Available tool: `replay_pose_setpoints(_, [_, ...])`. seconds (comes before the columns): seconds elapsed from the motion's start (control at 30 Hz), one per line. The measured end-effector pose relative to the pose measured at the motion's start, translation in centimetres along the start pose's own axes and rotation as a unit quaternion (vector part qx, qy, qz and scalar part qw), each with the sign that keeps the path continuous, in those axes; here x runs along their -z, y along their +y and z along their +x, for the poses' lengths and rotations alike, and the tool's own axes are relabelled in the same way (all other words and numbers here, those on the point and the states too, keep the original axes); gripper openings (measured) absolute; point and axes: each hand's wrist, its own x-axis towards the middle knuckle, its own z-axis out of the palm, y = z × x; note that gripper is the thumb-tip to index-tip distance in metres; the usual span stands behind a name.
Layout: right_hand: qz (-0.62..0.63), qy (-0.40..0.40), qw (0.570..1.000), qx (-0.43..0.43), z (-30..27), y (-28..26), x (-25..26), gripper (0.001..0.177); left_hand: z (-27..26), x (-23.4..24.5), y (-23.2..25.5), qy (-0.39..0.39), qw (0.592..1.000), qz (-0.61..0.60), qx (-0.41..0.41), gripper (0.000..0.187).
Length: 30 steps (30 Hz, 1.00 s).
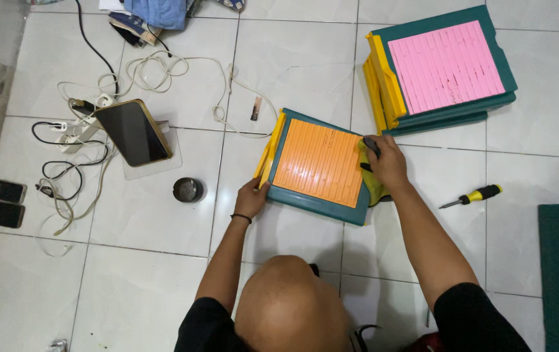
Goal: The person kneels on the floor and disassembles a green plastic storage unit with colored lids. They remove the lids one by one, place them on the floor, and then wipe the orange lid with a cloth. A screwdriver is visible on the floor but not used.
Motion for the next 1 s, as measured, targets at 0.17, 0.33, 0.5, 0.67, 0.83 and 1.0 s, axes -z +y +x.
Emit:
replay_pose_setpoints(0.17, [-0.042, -0.074, 0.996, -0.033, 2.9, -0.6, -0.9, 0.030, -2.2, -1.2, 5.6, 0.079, 0.940, 0.325, -0.065, 0.052])
replay_pose_setpoints(0.33, [-0.082, -0.033, 0.996, 0.025, 3.5, -0.6, -3.2, 0.028, 0.1, -4.7, 9.2, -0.045, 0.885, 0.354, -0.300, 0.102])
replay_pose_setpoints(0.5, [-0.070, -0.029, 0.997, 0.018, 2.4, 0.1, -5.8, 0.023, 1.0, -5.6, 8.9, -0.040, 0.898, 0.332, -0.286, 0.104])
replay_pose_setpoints(0.67, [0.007, -0.130, 0.991, 0.026, -5.9, -3.3, -4.5, 0.022, 0.1, -5.8, 9.1, -0.046, 0.891, 0.382, -0.241, 0.104])
replay_pose_setpoints(0.83, [-0.027, -0.236, 0.967, 0.092, -9.1, -3.9, -3.2, 0.029, 0.6, -5.6, 9.2, -0.069, 0.897, 0.372, -0.229, 0.106])
replay_pose_setpoints(1.0, [-0.064, -0.131, 0.989, 0.006, -0.4, 0.4, -4.2, 0.015, 0.4, -6.0, 9.1, -0.087, 0.901, 0.369, -0.208, 0.107])
